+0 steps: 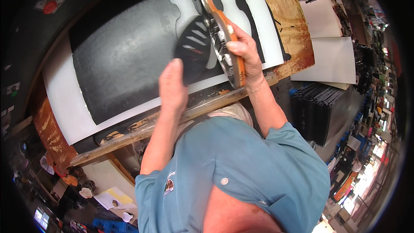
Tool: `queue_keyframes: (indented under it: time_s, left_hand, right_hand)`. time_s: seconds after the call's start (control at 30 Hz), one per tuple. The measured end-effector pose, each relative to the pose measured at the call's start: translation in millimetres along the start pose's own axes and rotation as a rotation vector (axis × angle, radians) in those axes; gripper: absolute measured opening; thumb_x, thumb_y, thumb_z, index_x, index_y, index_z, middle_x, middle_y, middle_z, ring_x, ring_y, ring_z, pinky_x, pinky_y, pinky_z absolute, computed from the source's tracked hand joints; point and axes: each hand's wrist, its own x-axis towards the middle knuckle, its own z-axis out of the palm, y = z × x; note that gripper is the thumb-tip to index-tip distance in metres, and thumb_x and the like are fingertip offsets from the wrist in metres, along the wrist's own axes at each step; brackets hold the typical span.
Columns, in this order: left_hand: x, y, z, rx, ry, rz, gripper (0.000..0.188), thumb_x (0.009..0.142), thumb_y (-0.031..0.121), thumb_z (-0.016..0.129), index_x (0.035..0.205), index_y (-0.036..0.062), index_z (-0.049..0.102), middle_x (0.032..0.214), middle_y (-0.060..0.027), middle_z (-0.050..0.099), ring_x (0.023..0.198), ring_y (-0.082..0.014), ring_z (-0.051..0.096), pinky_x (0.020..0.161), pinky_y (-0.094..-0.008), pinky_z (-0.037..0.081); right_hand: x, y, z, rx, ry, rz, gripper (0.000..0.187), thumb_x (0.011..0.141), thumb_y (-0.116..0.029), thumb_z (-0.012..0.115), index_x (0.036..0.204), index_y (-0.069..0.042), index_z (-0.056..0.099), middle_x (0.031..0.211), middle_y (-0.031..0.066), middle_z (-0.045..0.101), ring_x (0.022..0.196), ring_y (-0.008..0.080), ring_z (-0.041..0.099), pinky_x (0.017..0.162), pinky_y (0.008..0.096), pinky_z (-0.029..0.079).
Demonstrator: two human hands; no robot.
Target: The person packs black footwear parts into a plastic bag, ties it, and places it on the floor. Then they use a heat press machine to press white and black insoles, repeatedly loading, pressing, and removing them.
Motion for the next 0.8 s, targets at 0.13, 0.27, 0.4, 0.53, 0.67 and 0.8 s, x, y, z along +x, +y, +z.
queue_keyframes:
  time_s: [0.13,0.27,0.4,0.53,0.67,0.8]
  left_hand:
    - [-19.1,34.3,-48.0,-0.071,0.198,0.117,0.038,0.112,0.027,0.052,0.132,-0.0033,0.064,0.129,-0.0150,0.070,0.118,-0.0243,0.068,0.108,-0.0411,0.053]
    - [-37.3,47.9,-61.0,0.018,0.135,0.103,0.045,0.110,0.018,0.055,0.149,-0.0032,0.049,0.140,-0.0148,0.064,0.125,-0.0218,0.064,0.109,-0.0368,0.052]
    - [-34.6,49.8,-58.6,0.064,0.197,0.017,0.039,0.108,0.015,0.058,0.143,-0.0014,0.055,0.132,-0.0115,0.068,0.118,-0.0180,0.066,0.105,-0.0347,0.054]
    - [-28.8,56.2,-57.4,0.055,0.145,-0.027,0.026,0.108,0.017,0.060,0.128,0.0005,0.064,0.119,-0.0094,0.073,0.105,-0.0145,0.068,0.094,-0.0325,0.056]
    - [-29.4,61.0,-53.4,0.078,0.064,-0.037,0.028,0.101,0.018,0.066,0.122,-0.0006,0.067,0.112,-0.0089,0.074,0.097,-0.0149,0.069,0.086,-0.0315,0.058]
    - [-20.9,68.7,-49.2,0.095,-0.082,-0.035,0.052,0.088,0.024,0.071,0.130,-0.0055,0.064,0.114,-0.0127,0.072,0.100,-0.0198,0.070,0.089,-0.0337,0.058]
  right_hand:
    - [-3.0,-16.4,-19.6,-0.026,-0.035,-0.023,0.083,0.083,-0.023,0.074,0.153,0.011,0.044,0.114,0.0103,0.067,0.087,0.0104,0.067,0.075,0.0210,0.056]
    - [-8.8,-19.7,-30.7,-0.355,0.054,-0.147,0.086,0.078,-0.016,0.082,0.150,0.012,0.046,0.137,0.0183,0.060,0.120,0.0236,0.062,0.101,0.0341,0.052]
    - [-6.3,3.2,-32.2,-1.279,0.174,-0.265,0.084,0.069,-0.027,0.084,0.144,0.002,0.058,0.151,0.0264,0.043,0.135,0.0405,0.047,0.114,0.0487,0.042]
    - [3.0,12.0,-26.4,-1.546,0.106,-0.515,0.071,0.073,-0.029,0.085,0.133,0.002,0.065,0.146,0.0287,0.048,0.131,0.0449,0.047,0.109,0.0516,0.044]
    - [41.6,5.1,-2.9,-1.266,-0.080,-0.696,0.056,0.084,-0.025,0.087,0.129,0.002,0.068,0.134,0.0209,0.064,0.125,0.0367,0.060,0.108,0.0449,0.048]
    - [102.7,34.8,33.7,-1.152,-0.328,-0.595,0.050,0.090,-0.032,0.080,0.127,0.001,0.070,0.133,0.0189,0.066,0.127,0.0352,0.061,0.110,0.0458,0.048]
